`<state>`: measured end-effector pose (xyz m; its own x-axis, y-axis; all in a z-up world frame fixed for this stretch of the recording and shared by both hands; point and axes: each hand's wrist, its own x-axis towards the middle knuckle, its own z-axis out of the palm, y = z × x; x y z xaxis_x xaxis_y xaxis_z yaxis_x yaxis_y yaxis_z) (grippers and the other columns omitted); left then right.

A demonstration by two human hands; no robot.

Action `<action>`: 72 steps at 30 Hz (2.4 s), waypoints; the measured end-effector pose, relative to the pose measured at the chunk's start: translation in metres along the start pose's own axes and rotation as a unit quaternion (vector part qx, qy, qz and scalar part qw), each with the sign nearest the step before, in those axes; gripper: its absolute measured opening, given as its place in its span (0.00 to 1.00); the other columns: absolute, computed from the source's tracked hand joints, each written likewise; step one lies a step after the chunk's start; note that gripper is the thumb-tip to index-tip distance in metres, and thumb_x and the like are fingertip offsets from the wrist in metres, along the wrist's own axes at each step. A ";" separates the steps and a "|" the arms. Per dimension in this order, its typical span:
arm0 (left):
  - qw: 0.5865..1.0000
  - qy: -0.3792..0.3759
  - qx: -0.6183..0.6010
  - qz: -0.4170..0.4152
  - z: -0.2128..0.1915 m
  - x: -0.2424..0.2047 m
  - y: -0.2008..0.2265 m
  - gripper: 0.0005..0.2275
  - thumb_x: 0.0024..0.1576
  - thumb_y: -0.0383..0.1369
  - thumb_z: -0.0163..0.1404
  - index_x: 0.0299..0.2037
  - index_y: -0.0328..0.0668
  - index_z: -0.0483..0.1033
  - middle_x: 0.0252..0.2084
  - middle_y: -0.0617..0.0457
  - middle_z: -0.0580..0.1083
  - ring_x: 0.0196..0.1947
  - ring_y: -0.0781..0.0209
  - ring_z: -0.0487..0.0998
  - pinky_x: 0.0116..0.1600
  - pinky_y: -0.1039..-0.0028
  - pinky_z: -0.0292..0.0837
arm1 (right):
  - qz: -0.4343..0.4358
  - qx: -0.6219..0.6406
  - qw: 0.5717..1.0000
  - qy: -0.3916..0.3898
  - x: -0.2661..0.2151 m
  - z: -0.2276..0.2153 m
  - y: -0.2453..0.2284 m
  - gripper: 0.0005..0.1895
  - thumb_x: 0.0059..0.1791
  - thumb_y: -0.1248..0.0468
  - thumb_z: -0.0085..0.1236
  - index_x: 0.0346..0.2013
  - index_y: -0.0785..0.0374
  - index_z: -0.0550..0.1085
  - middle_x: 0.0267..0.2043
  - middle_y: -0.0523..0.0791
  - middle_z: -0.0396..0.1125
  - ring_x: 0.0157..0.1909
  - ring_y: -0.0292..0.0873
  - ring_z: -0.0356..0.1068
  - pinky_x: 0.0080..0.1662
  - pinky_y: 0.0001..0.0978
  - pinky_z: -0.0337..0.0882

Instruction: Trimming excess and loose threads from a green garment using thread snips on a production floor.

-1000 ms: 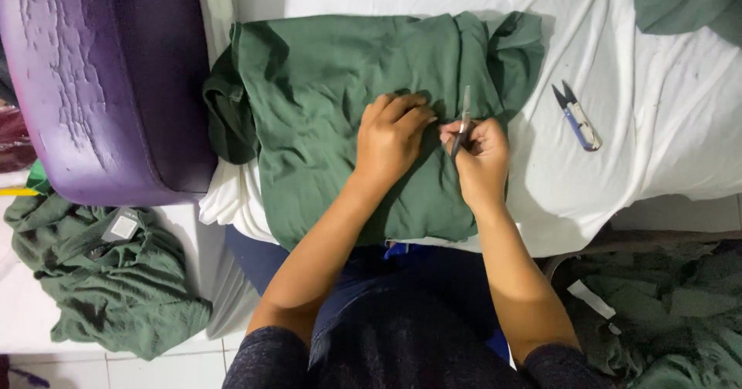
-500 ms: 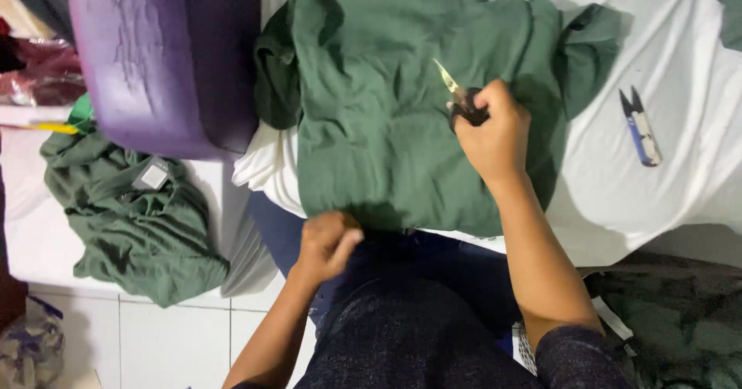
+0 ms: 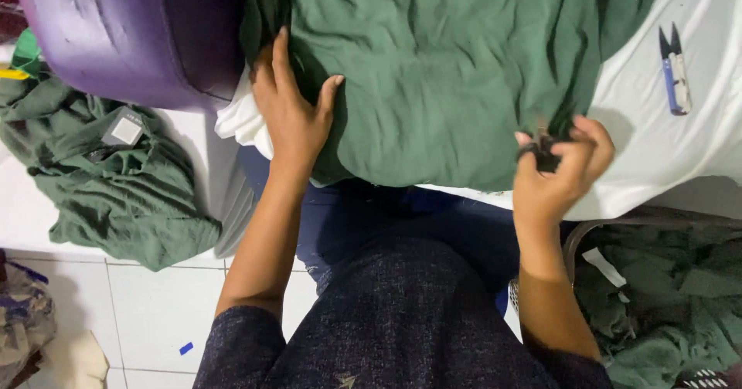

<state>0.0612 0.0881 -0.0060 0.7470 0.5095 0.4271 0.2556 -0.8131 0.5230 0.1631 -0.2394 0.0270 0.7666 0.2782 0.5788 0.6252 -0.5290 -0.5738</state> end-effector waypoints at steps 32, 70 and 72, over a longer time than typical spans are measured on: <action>0.985 -0.022 -0.118 0.123 -0.016 -0.012 0.021 0.19 0.58 0.15 0.59 0.59 0.26 0.71 0.55 0.35 0.66 0.63 0.26 0.67 0.67 0.40 0.62 | 0.056 0.033 0.996 -0.061 -0.016 -0.026 0.054 0.22 0.41 0.86 0.70 0.29 0.66 0.64 0.37 0.51 0.77 0.37 0.54 0.78 0.43 0.37 0.76; 0.964 -0.080 -0.167 0.190 0.005 -0.040 0.065 0.06 0.55 0.19 0.61 0.38 0.35 0.80 0.45 0.44 0.76 0.57 0.33 0.76 0.59 0.48 0.71 | -0.161 0.026 0.986 -0.045 -0.092 0.037 0.035 0.12 0.48 0.71 0.61 0.25 0.59 0.67 0.37 0.43 0.73 0.33 0.45 0.74 0.37 0.35 0.76; 0.964 -0.080 -0.172 0.184 0.004 -0.039 0.067 0.06 0.55 0.18 0.60 0.38 0.36 0.79 0.45 0.44 0.76 0.57 0.33 0.76 0.60 0.48 0.70 | -0.151 0.072 0.985 -0.053 -0.084 0.022 0.016 0.13 0.44 0.74 0.63 0.23 0.59 0.67 0.34 0.43 0.73 0.30 0.45 0.73 0.35 0.34 0.76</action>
<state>0.0520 0.0130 0.0094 0.8409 0.1312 0.5251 -0.2430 -0.7754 0.5828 0.1119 -0.2536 -0.0435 0.5494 0.4909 0.6761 0.8350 -0.2935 -0.4654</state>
